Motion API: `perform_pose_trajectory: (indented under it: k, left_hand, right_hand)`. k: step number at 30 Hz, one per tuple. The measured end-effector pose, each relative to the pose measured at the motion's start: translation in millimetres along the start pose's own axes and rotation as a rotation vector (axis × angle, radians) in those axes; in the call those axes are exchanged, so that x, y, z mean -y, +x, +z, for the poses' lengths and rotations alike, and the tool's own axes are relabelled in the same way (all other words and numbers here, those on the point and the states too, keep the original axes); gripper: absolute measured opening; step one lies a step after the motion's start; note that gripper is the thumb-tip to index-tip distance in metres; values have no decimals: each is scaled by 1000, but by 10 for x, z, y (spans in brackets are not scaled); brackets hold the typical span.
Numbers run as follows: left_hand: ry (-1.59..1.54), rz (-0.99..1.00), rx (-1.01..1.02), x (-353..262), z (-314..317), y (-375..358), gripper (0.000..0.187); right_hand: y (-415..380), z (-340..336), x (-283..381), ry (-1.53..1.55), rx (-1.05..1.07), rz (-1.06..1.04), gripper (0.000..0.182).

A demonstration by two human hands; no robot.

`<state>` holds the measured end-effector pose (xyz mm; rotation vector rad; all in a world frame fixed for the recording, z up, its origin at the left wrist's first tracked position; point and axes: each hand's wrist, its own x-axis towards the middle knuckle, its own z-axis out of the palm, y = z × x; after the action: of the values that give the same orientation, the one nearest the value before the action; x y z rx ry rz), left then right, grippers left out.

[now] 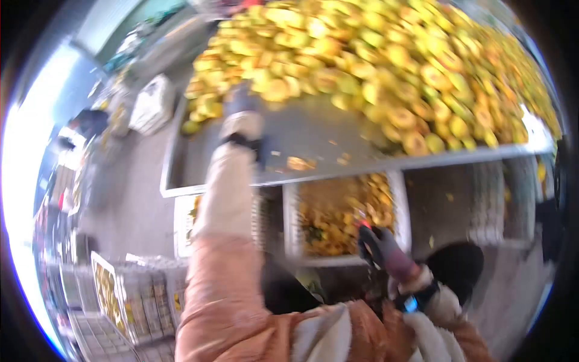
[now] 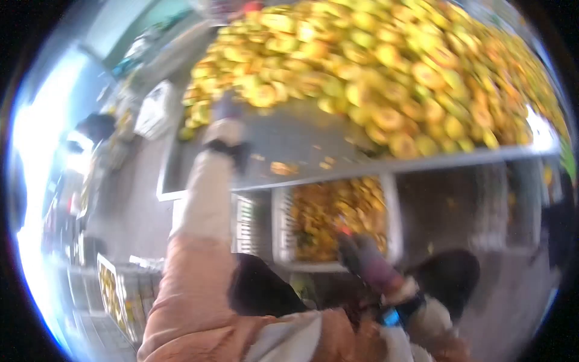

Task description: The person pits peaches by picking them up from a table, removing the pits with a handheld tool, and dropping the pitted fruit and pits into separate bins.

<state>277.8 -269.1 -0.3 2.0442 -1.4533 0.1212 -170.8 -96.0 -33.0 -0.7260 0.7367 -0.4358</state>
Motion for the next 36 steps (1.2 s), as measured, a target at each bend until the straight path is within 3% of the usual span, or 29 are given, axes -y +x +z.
perform_pose_trajectory:
  k: [1,2,3,4,6,8,10,13,15,16,17,18,19,20,21,22,24,27,28,31,32,34,36]
  left_hand:
    - [820,379,55,-24,111,79,45]
    - [297,150,-72,-477,-11,-19,39]
    - [366,-26,218,-634,18,236,35]
    - [604,-62,177,-740,157,324,35]
    - [443,-256,129,-889,91,323,30]
    - [312,-308,167,-1041,-160,178,36]
    - [215,-402,215,-812,-54,121,61]
    - [35,-325,199,-697,-49,-96,66]
    - [-35,-253,226,-567,-25,-331,68]
    - [-72,-27,210,-396,22,-468,67]
    - [-130,203,189,-841,-334,-670,67]
    - [-347,-33,323,-1355,-758,-988,46]
    - [-772,-454,345,-1242,-531,-945,32]
    - [-1099,-450,257,-1353,-562,-1180,28]
    - [-1488,-532,267,-1406,-595,-1382,32]
    - [-1715,-483,291,-1542,-668,-1660,37]
    - [-1941,-449,306,-1867,-767,-1995,41]
    - [-1801,-414,241,-2118,-792,-2399,47]
    - [-1750,-323,218,-2175,-786,-2509,47]
    - [-1317,-213,91,-2182,-656,-2723,44]
    - [-1322,-219,102,-2255,-663,-2799,44]
    - [-1442,-452,-77,-2377,-671,-2918,52]
    - [-1430,-471,-97,-2281,-551,-2943,58]
  right_hand:
    - [-73,132,154,-200,-81,-25,30]
    - [-127,153,326,-358,-45,46,26]
    - [-9,51,122,-265,-105,16,27]
    - [-30,88,202,-340,-103,42,32]
    - [-85,106,244,-321,-97,45,36]
    - [-140,120,269,-397,-126,20,37]
    - [-143,152,256,-398,-143,32,38]
    - [-259,213,317,-423,-82,-56,37]
    - [-328,214,361,-420,-38,27,34]
    - [-263,82,187,-320,-58,-48,32]
    - [-282,102,253,-391,-95,24,30]
    - [-270,117,202,-393,-126,-82,34]
    - [-242,98,164,-495,-192,-122,29]
    - [-16,-195,-144,-620,-174,-306,26]
    - [-307,80,203,-641,-179,-221,39]
    - [-364,138,263,-628,-203,-202,39]
    - [-421,186,293,-791,-191,-456,37]
    - [-416,291,281,-955,-250,-566,34]
    - [-439,302,262,-952,-265,-552,34]
    - [-565,370,270,-985,-245,-769,29]
    - [-619,399,292,-986,-256,-760,29]
    - [-670,430,303,-939,-221,-739,30]
    - [-675,435,293,-919,-206,-737,31]
